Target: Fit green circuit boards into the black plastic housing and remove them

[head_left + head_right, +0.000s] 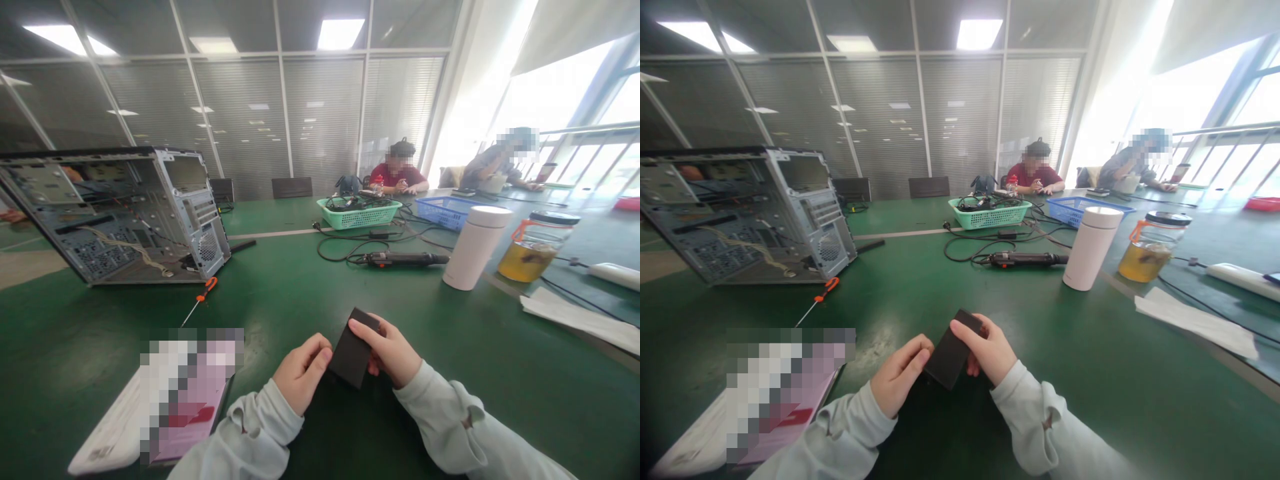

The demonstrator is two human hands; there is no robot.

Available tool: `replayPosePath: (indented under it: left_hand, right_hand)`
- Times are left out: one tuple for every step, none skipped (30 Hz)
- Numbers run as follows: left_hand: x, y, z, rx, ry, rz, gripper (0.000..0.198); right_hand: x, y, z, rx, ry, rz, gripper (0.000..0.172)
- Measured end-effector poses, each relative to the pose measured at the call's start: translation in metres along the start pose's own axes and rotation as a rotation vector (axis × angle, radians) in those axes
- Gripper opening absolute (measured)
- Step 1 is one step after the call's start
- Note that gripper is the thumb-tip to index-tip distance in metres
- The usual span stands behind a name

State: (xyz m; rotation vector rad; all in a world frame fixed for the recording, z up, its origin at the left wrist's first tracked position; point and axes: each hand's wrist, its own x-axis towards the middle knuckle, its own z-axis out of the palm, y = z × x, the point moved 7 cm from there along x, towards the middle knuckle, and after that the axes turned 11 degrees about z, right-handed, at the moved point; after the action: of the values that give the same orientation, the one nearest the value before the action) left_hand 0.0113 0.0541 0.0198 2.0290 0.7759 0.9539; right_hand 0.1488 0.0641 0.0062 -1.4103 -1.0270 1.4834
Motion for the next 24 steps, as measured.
replayPosePath:
  left_hand:
    - [0.000, -0.001, 0.000, 0.023, 0.000, 0.000, 0.037]
    - [0.000, -0.002, 0.000, 0.044, 0.000, -0.001, 0.037]
    - [0.000, -0.002, 0.000, 0.061, 0.004, -0.002, 0.037]
    - [0.000, -0.001, -0.001, 0.073, 0.013, -0.006, 0.037]
    - [0.000, -0.001, -0.002, 0.082, 0.025, -0.012, 0.036]
    - [0.000, 0.000, -0.003, 0.087, 0.040, -0.019, 0.036]
    - [0.000, 0.000, -0.005, 0.080, 0.058, -0.029, 0.035]
    - [0.000, 0.000, -0.006, 0.060, 0.075, -0.042, 0.035]
    - [0.000, -0.001, -0.006, 0.026, 0.091, -0.056, 0.034]
    - [0.000, -0.003, -0.006, -0.021, 0.104, -0.070, 0.032]
    - [-0.001, -0.005, -0.006, -0.078, 0.117, -0.085, 0.030]
    - [-0.001, -0.009, -0.005, -0.139, 0.128, -0.104, 0.027]
    - [-0.002, -0.012, -0.004, -0.195, 0.137, -0.127, 0.025]
    - [-0.003, -0.015, -0.003, -0.233, 0.143, -0.153, 0.024]
    - [-0.003, -0.018, -0.002, -0.253, 0.145, -0.179, 0.026]
    - [-0.004, -0.019, -0.001, -0.256, 0.137, -0.199, 0.031]
    - [-0.004, -0.017, 0.000, -0.243, 0.120, -0.203, 0.035]
    - [-0.003, -0.015, 0.001, -0.221, 0.093, -0.193, 0.038]
    - [-0.002, -0.011, 0.002, -0.192, 0.063, -0.175, 0.038]
    - [-0.001, -0.007, 0.003, -0.158, 0.034, -0.157, 0.036]
    - [0.000, -0.004, 0.003, -0.119, 0.013, -0.142, 0.035]
    - [0.000, -0.002, 0.003, -0.080, 0.004, -0.134, 0.036]
    - [0.000, -0.001, 0.002, -0.045, 0.008, -0.135, 0.037]
    - [0.000, -0.001, 0.001, -0.024, 0.020, -0.140, 0.037]
  right_hand:
    - [0.001, 0.001, 0.000, 0.004, -0.002, 0.008, 0.070]
    - [0.002, 0.003, 0.000, 0.005, -0.005, 0.014, 0.070]
    - [0.002, 0.004, 0.000, 0.006, -0.007, 0.020, 0.069]
    - [0.003, 0.005, 0.000, 0.005, -0.009, 0.025, 0.068]
    - [0.003, 0.007, 0.000, 0.003, -0.010, 0.033, 0.067]
    - [0.003, 0.008, -0.001, 0.000, -0.011, 0.042, 0.066]
    - [0.004, 0.010, -0.001, -0.004, -0.011, 0.051, 0.065]
    - [0.004, 0.011, -0.001, -0.010, -0.011, 0.058, 0.065]
    - [0.004, 0.012, -0.001, -0.016, -0.014, 0.060, 0.064]
    - [0.004, 0.011, -0.001, -0.023, -0.017, 0.055, 0.064]
    - [0.003, 0.010, 0.000, -0.030, -0.024, 0.044, 0.063]
    - [0.002, 0.008, 0.001, -0.038, -0.034, 0.029, 0.063]
    - [0.000, 0.006, 0.002, -0.046, -0.042, 0.013, 0.062]
    - [-0.002, 0.004, 0.004, -0.052, -0.047, -0.003, 0.062]
    - [-0.004, 0.002, 0.005, -0.056, -0.047, -0.018, 0.061]
    - [-0.006, 0.000, 0.006, -0.062, -0.040, -0.034, 0.061]
    - [-0.008, -0.002, 0.006, -0.074, -0.030, -0.055, 0.061]
    - [-0.010, -0.004, 0.007, -0.091, -0.020, -0.086, 0.060]
    - [-0.012, -0.006, 0.008, -0.109, -0.018, -0.122, 0.058]
    - [-0.014, -0.009, 0.009, -0.125, -0.025, -0.161, 0.055]
    - [-0.015, -0.011, 0.010, -0.136, -0.036, -0.195, 0.052]
    - [-0.016, -0.012, 0.011, -0.139, -0.050, -0.219, 0.050]
    - [-0.017, -0.013, 0.011, -0.132, -0.064, -0.227, 0.048]
    - [-0.017, -0.014, 0.010, -0.119, -0.075, -0.224, 0.048]
